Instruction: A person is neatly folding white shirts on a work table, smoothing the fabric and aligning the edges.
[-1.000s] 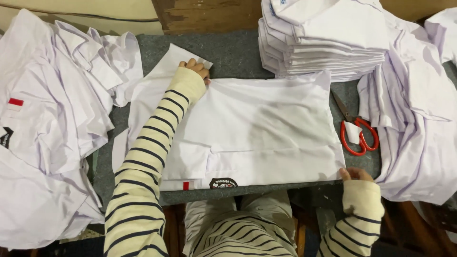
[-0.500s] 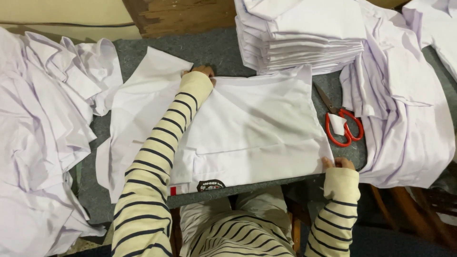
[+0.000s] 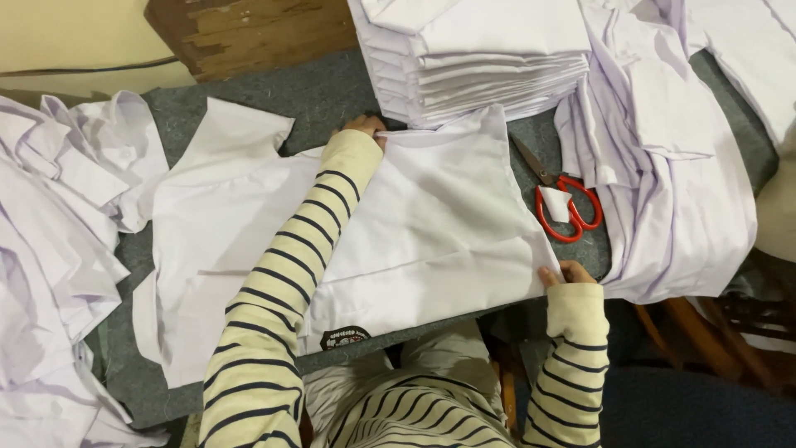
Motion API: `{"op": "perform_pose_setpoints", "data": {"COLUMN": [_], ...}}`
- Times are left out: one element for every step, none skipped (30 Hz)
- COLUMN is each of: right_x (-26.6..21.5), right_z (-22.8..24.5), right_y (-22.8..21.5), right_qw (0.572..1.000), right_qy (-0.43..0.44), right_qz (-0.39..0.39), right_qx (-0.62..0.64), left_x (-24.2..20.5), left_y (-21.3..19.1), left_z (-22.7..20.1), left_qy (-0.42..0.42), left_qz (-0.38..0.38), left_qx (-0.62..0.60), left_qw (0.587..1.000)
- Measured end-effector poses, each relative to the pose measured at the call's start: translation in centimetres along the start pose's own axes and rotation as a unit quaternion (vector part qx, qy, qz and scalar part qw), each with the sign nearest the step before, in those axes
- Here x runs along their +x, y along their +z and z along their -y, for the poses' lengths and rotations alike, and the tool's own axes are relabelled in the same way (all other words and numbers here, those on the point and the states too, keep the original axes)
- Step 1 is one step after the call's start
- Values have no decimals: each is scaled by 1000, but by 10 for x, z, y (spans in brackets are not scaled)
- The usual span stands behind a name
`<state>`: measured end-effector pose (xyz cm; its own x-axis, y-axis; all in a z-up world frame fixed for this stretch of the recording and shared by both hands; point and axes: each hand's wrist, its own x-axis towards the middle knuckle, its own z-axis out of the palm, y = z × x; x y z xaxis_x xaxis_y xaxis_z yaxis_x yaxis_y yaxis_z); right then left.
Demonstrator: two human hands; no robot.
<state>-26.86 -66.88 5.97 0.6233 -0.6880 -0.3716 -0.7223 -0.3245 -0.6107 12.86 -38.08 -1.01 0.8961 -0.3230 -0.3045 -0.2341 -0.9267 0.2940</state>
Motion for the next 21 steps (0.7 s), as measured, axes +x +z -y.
{"op": "perform_pose_setpoints", "data": {"right_x": [2, 3, -1, -6, -10, -9, -9, -9, -5, -2, 1, 3, 5, 7, 6, 5, 5, 8, 11, 14, 18], "right_z": [1, 1, 6, 11, 17, 16, 16, 15, 11, 7, 3, 0, -2, -3, -3, -2, -2, -5, -7, -10, -16], "right_y": [0, 0, 0, -1, -2, -2, -2, -2, 1, 5, 8, 9, 10, 10, 11, 12, 14, 16, 18, 20, 23], "right_qw": [1000, 1000, 1000, 999, 999, 998, 998, 998, 998, 998, 997, 997, 997, 997, 997, 997, 996, 996, 996, 995, 995], "right_qy": [1, 2, 4, 9, 14, 16, 11, 6, 7, 1, -6, -5, -14, -23, -22, -21, -19, -19, -22, -24, -24], "right_qz": [6, 13, 11, 14, 16, 15, 13, 11, 10, 1, -7, -8, -12, -15, -16, -19, -22, -22, -27, -33, -33], "right_qx": [11, 21, 23, 37, 50, 52, 60, 68, 69, 70, 71, 71, 73, 75, 75, 78, 82, 82, 84, 86, 86], "left_x": [-13, -26, -26, -26, -25, -17, -9, -1, 3, 7, 10, -1, -12, -22, -3, 16, 35, 37, 39, 41, 43], "left_y": [-7, -14, -12, -10, -8, -1, 5, 12, 14, 17, 20, 13, 5, -3, 10, 24, 37, 41, 44, 47, 57], "left_z": [-12, -23, -27, -30, -33, -33, -32, -32, -35, -37, -39, -46, -54, -61, -59, -57, -56, -55, -55, -54, -53], "left_qy": [8, 16, 18, 26, 34, 36, 31, 26, 28, 29, 30, 31, 38, 44, 45, 34, 24, 24, 8, -8, -8], "left_qz": [11, 21, 22, 21, 20, 21, 22, 23, 24, 41, 57, 58, 54, 49, 50, 46, 42, 42, 43, 45, 45], "left_qx": [4, 9, 10, 0, -10, -9, -9, -10, -9, -12, -15, -15, -20, -25, -25, -20, -14, -15, -25, -35, -35], "left_qw": [1000, 1000, 1000, 999, 999, 999, 999, 999, 999, 999, 998, 998, 998, 997, 997, 998, 999, 999, 999, 998, 998]}}
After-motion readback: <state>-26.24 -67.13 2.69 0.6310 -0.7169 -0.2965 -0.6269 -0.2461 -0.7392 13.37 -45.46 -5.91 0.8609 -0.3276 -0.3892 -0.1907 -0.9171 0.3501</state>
